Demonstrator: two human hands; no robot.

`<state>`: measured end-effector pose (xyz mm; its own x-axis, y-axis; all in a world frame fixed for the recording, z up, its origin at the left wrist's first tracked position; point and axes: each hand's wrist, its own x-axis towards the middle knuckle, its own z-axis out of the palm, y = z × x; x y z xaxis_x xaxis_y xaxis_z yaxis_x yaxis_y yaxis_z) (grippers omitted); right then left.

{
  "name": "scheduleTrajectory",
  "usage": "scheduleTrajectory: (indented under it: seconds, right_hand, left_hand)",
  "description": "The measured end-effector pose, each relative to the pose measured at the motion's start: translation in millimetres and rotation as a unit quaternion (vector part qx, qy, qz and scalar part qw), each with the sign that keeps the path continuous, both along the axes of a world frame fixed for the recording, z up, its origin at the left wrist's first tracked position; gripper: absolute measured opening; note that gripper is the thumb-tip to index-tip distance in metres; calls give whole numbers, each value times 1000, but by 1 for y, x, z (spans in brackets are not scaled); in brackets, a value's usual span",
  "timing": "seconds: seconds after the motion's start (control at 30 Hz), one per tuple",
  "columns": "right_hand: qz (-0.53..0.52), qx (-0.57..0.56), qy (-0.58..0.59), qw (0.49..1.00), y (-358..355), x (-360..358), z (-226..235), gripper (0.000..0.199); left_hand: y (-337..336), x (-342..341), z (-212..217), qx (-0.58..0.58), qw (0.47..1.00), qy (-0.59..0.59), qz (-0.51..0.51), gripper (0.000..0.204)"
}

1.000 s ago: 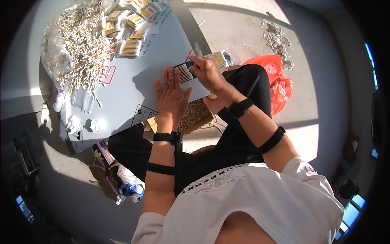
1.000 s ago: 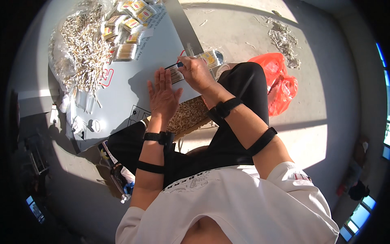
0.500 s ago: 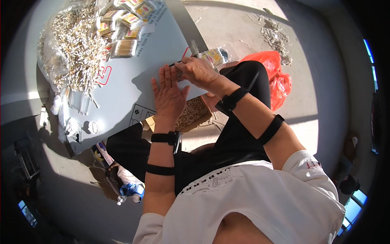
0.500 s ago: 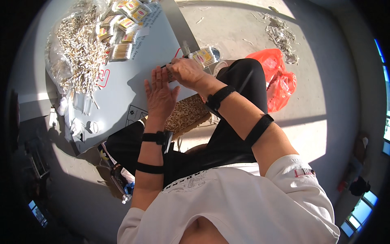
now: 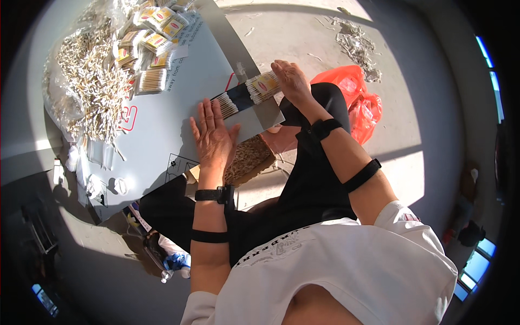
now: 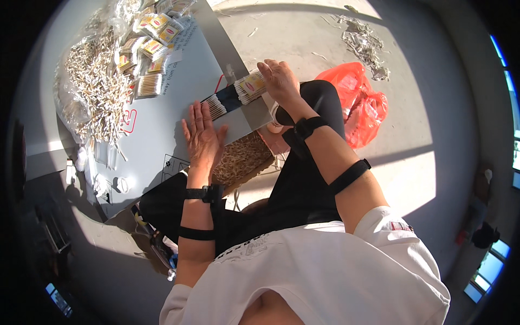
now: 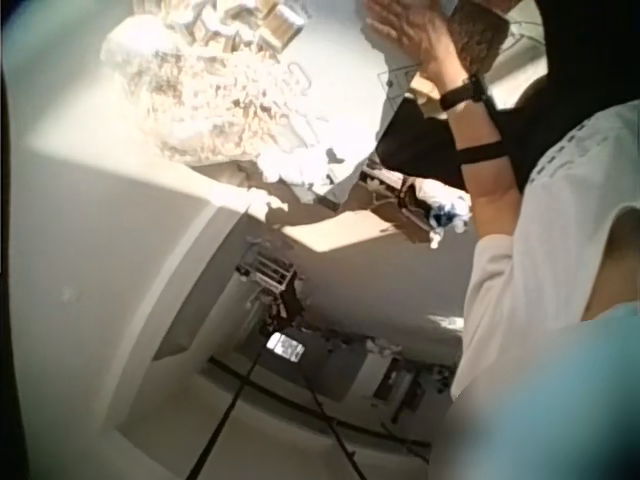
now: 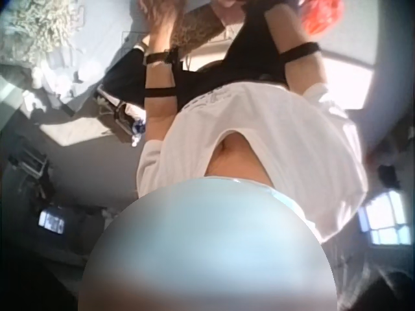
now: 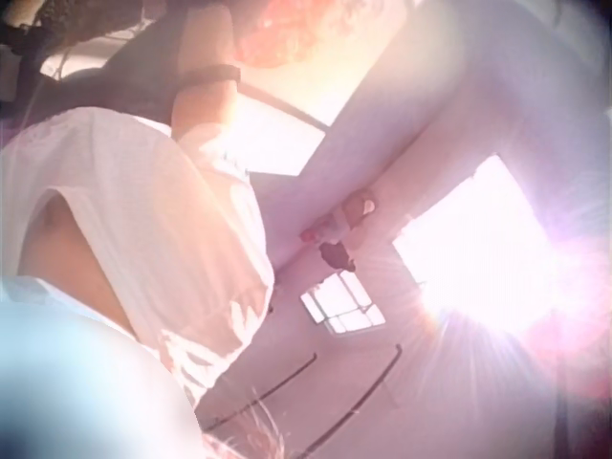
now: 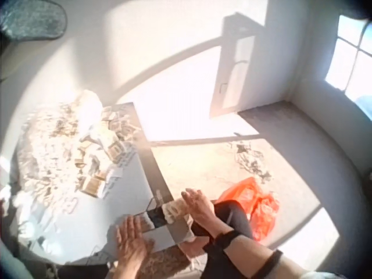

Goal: The person is manually packaging small bundles of wooden toothpicks into plastic sleeves.

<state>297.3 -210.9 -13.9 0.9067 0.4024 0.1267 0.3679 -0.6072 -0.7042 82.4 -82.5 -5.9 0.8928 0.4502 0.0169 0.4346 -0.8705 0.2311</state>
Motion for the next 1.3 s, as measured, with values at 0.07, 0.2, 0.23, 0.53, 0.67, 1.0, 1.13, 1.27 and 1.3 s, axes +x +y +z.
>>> scheduleTrajectory:
  seconds: [0.07, 0.2, 0.23, 0.53, 0.67, 1.0, 1.13, 1.27, 1.3]
  right_hand:
    - [27, 81, 122, 989, 4, -1, -9, 46]
    - [33, 35, 155, 987, 6, 3, -19, 49]
    - [30, 65, 142, 987, 6, 3, -24, 51]
    - [20, 135, 182, 974, 7, 6, -45, 55]
    - [20, 180, 212, 960, 7, 6, -47, 54]
    - [9, 197, 191, 961, 11, -2, -36, 50]
    - [-1, 175, 178, 968, 9, 0, -35, 49]
    - [-32, 251, 298, 920, 5, -3, -28, 41]
    - [-33, 253, 298, 920, 4, -1, -25, 41]
  left_hand:
    - [-2, 3, 1, -2, 1000, -2, 0, 76]
    - [-8, 10, 2, -6, 1000, 2, -5, 75]
    - [-10, 14, 3, -4, 1000, 2, -11, 75]
    - [-22, 31, 5, -25, 1000, -12, -15, 74]
    - [-28, 38, 6, -27, 999, -12, -17, 74]
    - [-35, 48, 2, -29, 999, -33, -20, 75]
    - [-38, 53, 3, -24, 999, -38, -22, 74]
    - [-34, 51, 0, -28, 997, -70, -24, 69]
    - [-29, 52, -1, -107, 979, -174, 5, 67]
